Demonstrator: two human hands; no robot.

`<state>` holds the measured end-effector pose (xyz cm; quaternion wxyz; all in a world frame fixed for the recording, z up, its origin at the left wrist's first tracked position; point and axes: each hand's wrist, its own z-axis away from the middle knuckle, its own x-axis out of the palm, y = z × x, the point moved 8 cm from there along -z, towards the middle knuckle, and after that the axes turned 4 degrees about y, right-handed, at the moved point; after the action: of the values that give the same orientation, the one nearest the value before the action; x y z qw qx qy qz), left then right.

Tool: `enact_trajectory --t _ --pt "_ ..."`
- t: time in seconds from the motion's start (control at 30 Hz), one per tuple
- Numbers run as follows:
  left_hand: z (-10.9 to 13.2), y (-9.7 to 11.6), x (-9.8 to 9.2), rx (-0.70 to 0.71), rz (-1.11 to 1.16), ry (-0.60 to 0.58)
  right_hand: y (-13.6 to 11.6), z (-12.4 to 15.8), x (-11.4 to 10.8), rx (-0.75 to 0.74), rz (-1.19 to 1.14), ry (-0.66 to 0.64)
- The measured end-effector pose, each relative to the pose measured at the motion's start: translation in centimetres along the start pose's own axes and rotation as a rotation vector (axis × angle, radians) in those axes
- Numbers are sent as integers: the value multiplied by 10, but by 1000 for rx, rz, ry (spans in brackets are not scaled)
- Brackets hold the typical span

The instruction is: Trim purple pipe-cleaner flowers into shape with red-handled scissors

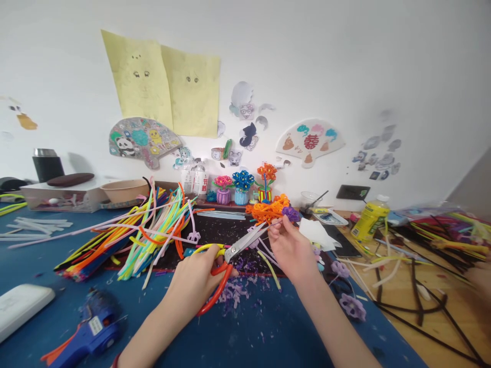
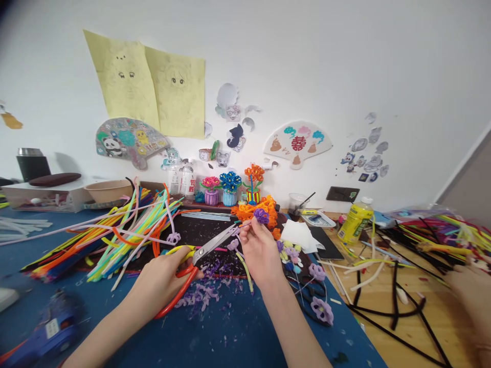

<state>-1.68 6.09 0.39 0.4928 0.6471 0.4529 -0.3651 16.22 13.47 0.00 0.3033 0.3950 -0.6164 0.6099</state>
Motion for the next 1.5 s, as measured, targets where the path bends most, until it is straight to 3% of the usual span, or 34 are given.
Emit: enact_trajectory --t 0.6,0.87,1.5 --pt "0 0 -5 -64 -13 39 -3 -1 0 -56 79 13" --pt "1 -1 -5 -27 -154 63 -5 4 5 -69 69 15" --pt "0 -4 1 33 -208 59 -4 0 2 -81 39 8"
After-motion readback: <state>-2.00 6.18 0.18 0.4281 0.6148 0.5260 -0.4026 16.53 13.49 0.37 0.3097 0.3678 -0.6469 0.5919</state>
